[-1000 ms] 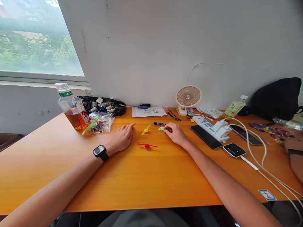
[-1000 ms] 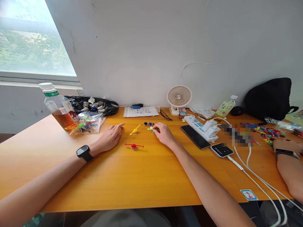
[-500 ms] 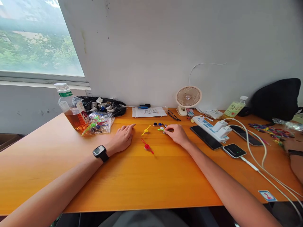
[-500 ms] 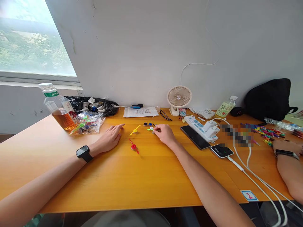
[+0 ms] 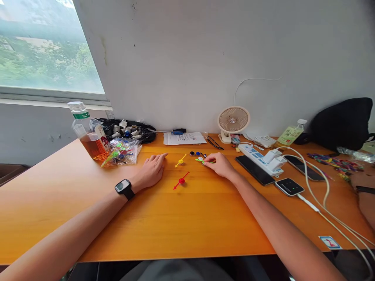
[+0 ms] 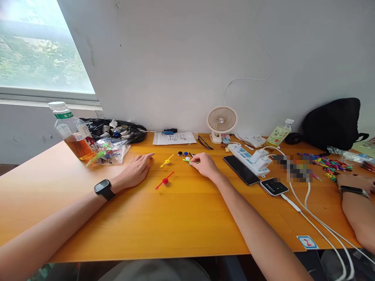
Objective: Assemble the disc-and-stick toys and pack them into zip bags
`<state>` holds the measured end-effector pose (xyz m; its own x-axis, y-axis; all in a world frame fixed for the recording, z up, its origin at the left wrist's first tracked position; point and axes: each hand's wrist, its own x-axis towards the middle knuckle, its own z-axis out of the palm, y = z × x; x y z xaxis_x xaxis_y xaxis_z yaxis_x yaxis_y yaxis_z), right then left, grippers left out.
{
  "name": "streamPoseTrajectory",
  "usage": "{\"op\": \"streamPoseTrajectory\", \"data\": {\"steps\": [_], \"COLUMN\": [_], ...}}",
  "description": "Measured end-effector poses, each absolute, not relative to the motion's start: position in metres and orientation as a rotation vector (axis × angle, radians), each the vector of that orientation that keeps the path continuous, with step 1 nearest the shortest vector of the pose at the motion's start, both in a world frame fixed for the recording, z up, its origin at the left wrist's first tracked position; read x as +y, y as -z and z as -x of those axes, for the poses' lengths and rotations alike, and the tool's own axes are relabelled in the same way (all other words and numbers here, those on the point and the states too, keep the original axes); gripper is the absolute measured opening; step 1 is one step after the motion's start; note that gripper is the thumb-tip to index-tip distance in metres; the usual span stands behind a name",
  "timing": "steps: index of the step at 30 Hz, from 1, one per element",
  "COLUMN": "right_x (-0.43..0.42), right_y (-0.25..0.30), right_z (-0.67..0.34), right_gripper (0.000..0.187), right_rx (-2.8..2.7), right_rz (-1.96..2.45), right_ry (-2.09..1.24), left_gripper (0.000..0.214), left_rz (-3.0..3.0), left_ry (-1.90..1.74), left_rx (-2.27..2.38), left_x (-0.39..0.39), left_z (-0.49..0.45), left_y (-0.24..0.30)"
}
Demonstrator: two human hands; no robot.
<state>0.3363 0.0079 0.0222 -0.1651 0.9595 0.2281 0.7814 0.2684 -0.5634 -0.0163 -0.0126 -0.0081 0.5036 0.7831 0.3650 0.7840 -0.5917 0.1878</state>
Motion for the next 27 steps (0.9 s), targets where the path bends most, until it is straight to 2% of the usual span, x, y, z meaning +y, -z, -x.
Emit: {"op": "streamPoseTrajectory", "data": {"steps": [10,16,21,27], "right_x": [0.014,0.010,0.009,0.006], "right_y": [-0.018,-0.015,-0.015,-0.020], "right_z": [-0.339,-0.335,-0.333,-0.333], "right_gripper": [0.007,0.009,0.010,0.011], "right_rx": [-2.015,-2.072,-2.068,-2.048], "right_rz": [1.473,1.421,1.431,1.405], "right_ry": [-0.468,-0.287,-0.263,-0.300], "left_gripper": [0.052,0.034,0.023,0.031], "left_rz": [2.709,2.830,3.087,2.934], "left_ry": [0.769,1.050,0.788,0.719], "left_rx": [-1.391,-1.045,-0.744,-0.904], "left_x": [-0.015,-0.040,-0.057,-0.039], "left_z": [0.014,-0.005,-0.022,-0.013], "left_y": [0.004,-0.027,-0.030,-0.017]}}
